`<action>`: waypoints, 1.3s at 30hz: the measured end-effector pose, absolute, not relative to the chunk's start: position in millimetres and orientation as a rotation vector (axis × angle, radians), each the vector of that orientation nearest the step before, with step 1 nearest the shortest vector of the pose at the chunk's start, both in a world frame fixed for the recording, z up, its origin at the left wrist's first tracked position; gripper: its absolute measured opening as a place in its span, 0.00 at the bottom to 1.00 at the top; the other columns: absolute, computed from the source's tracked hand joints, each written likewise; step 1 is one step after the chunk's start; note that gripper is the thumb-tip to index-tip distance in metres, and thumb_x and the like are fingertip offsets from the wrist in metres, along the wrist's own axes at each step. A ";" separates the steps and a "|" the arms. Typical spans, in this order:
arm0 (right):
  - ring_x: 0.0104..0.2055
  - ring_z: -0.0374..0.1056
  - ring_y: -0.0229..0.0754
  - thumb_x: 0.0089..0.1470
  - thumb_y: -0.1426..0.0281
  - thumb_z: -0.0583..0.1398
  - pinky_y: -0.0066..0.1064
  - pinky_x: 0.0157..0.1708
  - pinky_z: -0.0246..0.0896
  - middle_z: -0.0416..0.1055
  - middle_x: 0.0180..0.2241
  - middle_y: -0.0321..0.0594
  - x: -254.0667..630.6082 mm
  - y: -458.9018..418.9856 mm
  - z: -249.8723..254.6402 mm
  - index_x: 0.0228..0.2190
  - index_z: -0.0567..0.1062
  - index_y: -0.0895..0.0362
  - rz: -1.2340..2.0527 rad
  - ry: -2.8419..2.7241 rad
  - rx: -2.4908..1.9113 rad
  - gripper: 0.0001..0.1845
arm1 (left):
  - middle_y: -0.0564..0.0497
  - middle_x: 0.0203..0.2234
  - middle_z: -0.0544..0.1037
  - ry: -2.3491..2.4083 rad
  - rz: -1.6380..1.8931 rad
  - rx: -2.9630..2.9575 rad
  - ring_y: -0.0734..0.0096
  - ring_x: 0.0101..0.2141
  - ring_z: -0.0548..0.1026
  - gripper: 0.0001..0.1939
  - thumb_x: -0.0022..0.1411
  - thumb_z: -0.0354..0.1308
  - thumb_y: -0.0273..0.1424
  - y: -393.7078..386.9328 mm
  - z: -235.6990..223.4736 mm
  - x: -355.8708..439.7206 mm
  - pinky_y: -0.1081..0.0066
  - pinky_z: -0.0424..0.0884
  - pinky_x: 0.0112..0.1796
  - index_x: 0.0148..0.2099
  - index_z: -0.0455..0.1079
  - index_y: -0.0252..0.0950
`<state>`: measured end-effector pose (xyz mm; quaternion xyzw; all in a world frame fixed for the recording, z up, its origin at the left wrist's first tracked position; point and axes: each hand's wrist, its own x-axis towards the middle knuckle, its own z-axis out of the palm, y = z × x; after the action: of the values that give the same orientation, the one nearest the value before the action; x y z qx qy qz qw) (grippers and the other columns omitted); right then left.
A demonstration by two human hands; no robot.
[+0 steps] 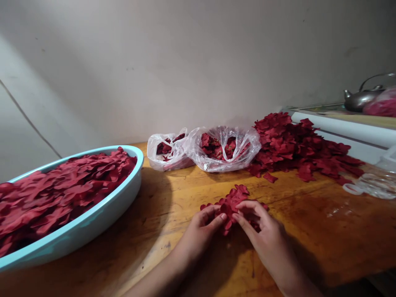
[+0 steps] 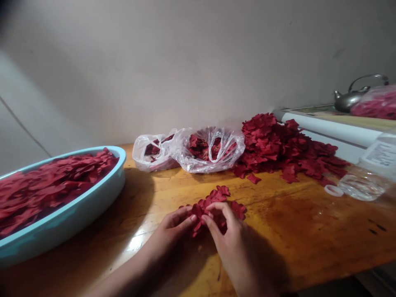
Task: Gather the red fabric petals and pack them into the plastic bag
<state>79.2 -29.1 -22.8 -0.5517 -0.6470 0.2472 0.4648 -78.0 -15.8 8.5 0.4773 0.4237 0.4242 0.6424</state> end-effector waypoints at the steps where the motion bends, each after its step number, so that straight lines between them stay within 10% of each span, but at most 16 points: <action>1: 0.36 0.72 0.44 0.54 0.61 0.57 0.34 0.36 0.69 0.75 0.36 0.40 79.4 -29.9 -21.6 0.38 0.71 0.52 0.573 -1.588 -1.359 0.11 | 0.52 0.23 0.73 0.968 0.962 1.090 0.72 0.27 0.68 0.19 0.44 0.65 0.44 -15.1 7.6 -78.8 0.75 0.62 0.31 0.29 0.71 0.32; 10: 0.33 0.72 0.42 0.54 0.62 0.57 0.31 0.34 0.68 0.75 0.30 0.37 71.9 -36.3 -10.6 0.30 0.71 0.53 0.695 -1.672 -1.284 0.08 | 0.57 0.14 0.68 1.073 0.978 1.038 0.80 0.18 0.61 0.24 0.38 0.68 0.45 -10.6 -2.5 -81.5 0.78 0.52 0.21 0.21 0.59 0.34; 17: 0.32 0.72 0.42 0.55 0.59 0.56 0.30 0.33 0.67 0.75 0.31 0.38 81.2 -33.5 -19.1 0.32 0.73 0.53 0.654 -1.534 -1.336 0.12 | 0.53 0.22 0.72 0.938 0.925 0.997 0.78 0.23 0.64 0.17 0.47 0.65 0.41 -14.3 2.8 -82.2 0.78 0.58 0.26 0.31 0.71 0.31; 27: 0.32 0.73 0.42 0.57 0.60 0.55 0.28 0.34 0.66 0.78 0.32 0.37 83.4 -33.9 -18.3 0.32 0.75 0.53 0.365 -1.581 -1.333 0.13 | 0.57 0.23 0.71 1.033 1.112 1.029 0.78 0.21 0.66 0.18 0.56 0.58 0.36 -13.5 7.0 -85.4 0.77 0.61 0.26 0.49 0.62 0.40; 32: 0.32 0.74 0.45 0.59 0.57 0.51 0.30 0.31 0.67 0.78 0.32 0.43 82.3 -34.8 -16.2 0.31 0.76 0.57 0.229 -1.635 -1.328 0.20 | 0.52 0.26 0.72 1.100 1.038 1.437 0.73 0.28 0.69 0.09 0.58 0.50 0.29 -16.6 7.8 -89.9 0.74 0.64 0.32 0.31 0.70 0.34; 39: 0.27 0.71 0.42 0.60 0.61 0.51 0.32 0.29 0.64 0.73 0.24 0.39 78.4 -35.0 -15.0 0.23 0.72 0.55 0.335 -1.775 -1.303 0.18 | 0.46 0.34 0.74 1.153 0.965 1.757 0.64 0.36 0.70 0.12 0.59 0.54 0.36 -27.7 14.3 -83.8 0.70 0.64 0.38 0.37 0.72 0.34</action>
<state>78.4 -35.0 -15.0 -0.5248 -0.7152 0.1349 0.4415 -83.8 -27.7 14.3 0.6953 0.4564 0.3820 0.4029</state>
